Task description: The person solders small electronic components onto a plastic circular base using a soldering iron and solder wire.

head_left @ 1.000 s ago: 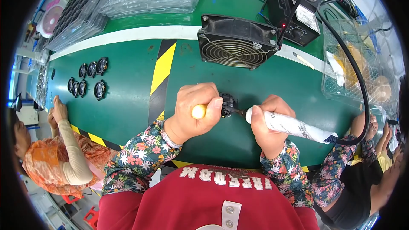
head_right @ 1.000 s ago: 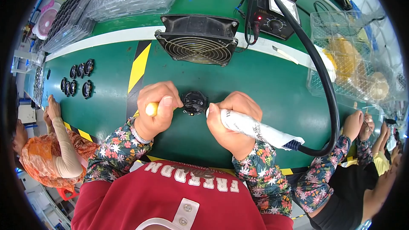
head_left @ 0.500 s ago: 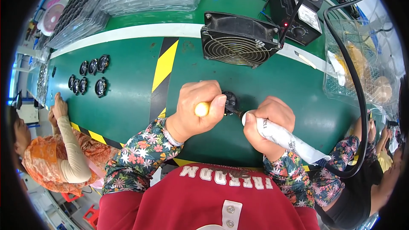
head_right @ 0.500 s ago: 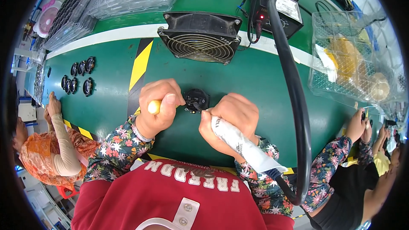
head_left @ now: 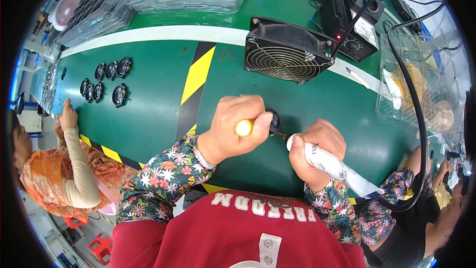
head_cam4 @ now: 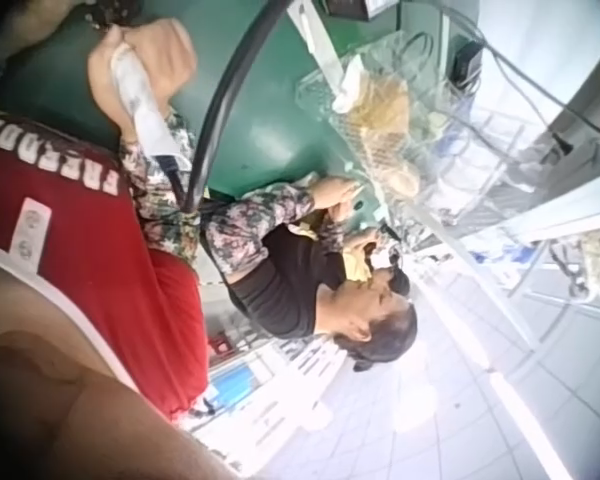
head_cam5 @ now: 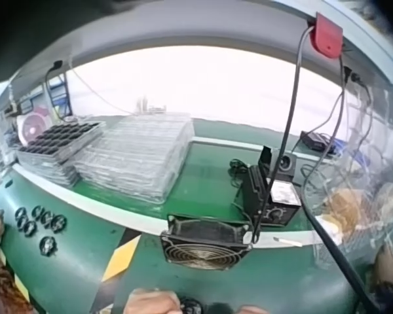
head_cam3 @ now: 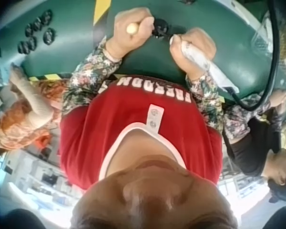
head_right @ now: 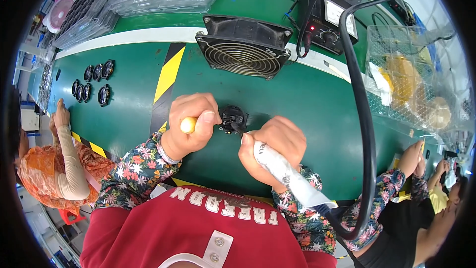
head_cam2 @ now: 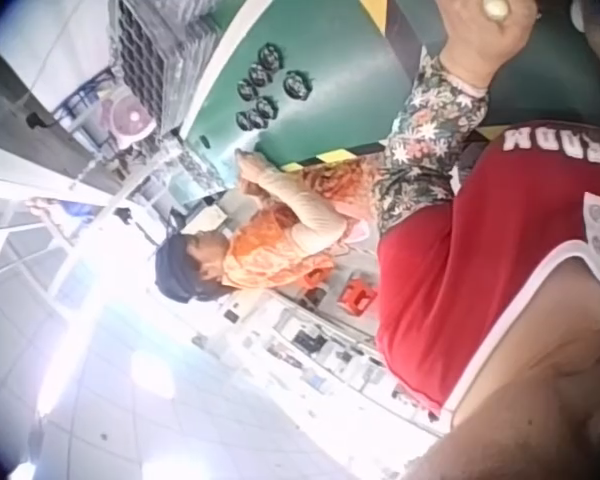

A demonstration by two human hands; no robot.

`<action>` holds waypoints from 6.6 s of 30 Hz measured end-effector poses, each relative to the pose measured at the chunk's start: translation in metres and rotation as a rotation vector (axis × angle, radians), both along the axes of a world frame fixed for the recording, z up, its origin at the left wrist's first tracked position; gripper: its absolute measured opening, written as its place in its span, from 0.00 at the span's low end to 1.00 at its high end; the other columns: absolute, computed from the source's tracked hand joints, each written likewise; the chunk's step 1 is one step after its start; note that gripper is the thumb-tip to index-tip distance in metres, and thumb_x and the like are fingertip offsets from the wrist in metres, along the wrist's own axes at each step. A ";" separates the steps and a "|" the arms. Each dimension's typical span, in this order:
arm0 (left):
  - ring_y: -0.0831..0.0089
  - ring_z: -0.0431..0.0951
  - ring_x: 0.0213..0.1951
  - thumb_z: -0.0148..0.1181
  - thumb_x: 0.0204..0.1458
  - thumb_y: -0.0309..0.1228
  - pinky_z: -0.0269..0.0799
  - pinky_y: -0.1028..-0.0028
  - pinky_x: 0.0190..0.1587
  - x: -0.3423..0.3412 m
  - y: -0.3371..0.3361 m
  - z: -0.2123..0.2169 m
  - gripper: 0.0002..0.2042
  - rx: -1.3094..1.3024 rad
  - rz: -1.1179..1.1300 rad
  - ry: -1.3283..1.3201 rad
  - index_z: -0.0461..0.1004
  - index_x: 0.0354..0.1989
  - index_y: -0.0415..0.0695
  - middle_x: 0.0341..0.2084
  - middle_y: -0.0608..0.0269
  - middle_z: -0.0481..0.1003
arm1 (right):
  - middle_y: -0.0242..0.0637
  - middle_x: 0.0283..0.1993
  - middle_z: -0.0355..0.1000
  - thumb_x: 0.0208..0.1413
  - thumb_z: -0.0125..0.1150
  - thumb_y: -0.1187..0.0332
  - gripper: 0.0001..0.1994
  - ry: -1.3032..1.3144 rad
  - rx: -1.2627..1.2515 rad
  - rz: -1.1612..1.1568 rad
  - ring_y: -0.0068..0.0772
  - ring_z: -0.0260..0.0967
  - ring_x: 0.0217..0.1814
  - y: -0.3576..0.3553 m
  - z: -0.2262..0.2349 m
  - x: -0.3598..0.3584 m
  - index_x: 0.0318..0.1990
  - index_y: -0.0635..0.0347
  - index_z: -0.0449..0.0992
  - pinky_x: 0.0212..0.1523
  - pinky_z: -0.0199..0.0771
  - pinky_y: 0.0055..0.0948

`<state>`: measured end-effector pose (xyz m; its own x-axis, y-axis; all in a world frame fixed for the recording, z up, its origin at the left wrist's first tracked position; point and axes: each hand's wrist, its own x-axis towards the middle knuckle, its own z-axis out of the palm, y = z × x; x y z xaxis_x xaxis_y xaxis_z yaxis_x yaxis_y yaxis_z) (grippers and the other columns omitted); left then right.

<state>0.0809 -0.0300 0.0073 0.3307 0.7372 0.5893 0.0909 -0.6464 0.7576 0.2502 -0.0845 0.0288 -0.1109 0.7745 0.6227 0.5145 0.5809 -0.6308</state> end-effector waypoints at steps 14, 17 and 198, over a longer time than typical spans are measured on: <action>0.63 0.59 0.11 0.55 0.44 0.26 0.53 0.69 0.15 0.001 -0.001 0.001 0.12 0.008 -0.010 0.006 0.59 0.14 0.42 0.10 0.61 0.58 | 0.35 0.17 0.64 0.42 0.59 0.74 0.08 0.039 -0.075 -0.058 0.33 0.59 0.16 -0.001 -0.001 0.003 0.21 0.60 0.64 0.19 0.59 0.29; 0.63 0.59 0.11 0.55 0.44 0.26 0.53 0.69 0.15 0.001 -0.001 0.001 0.12 0.015 -0.009 0.014 0.59 0.14 0.42 0.10 0.61 0.58 | 0.35 0.17 0.64 0.42 0.60 0.75 0.08 0.026 -0.101 -0.047 0.33 0.59 0.16 0.000 0.002 0.003 0.20 0.60 0.65 0.19 0.58 0.29; 0.68 0.69 0.17 0.46 0.55 0.40 0.62 0.75 0.19 -0.006 -0.007 0.009 0.18 0.050 -0.065 0.094 0.65 0.19 0.39 0.15 0.56 0.69 | 0.33 0.15 0.61 0.38 0.64 0.76 0.12 0.116 -0.153 -0.234 0.35 0.59 0.14 0.005 0.001 -0.005 0.15 0.58 0.63 0.16 0.58 0.29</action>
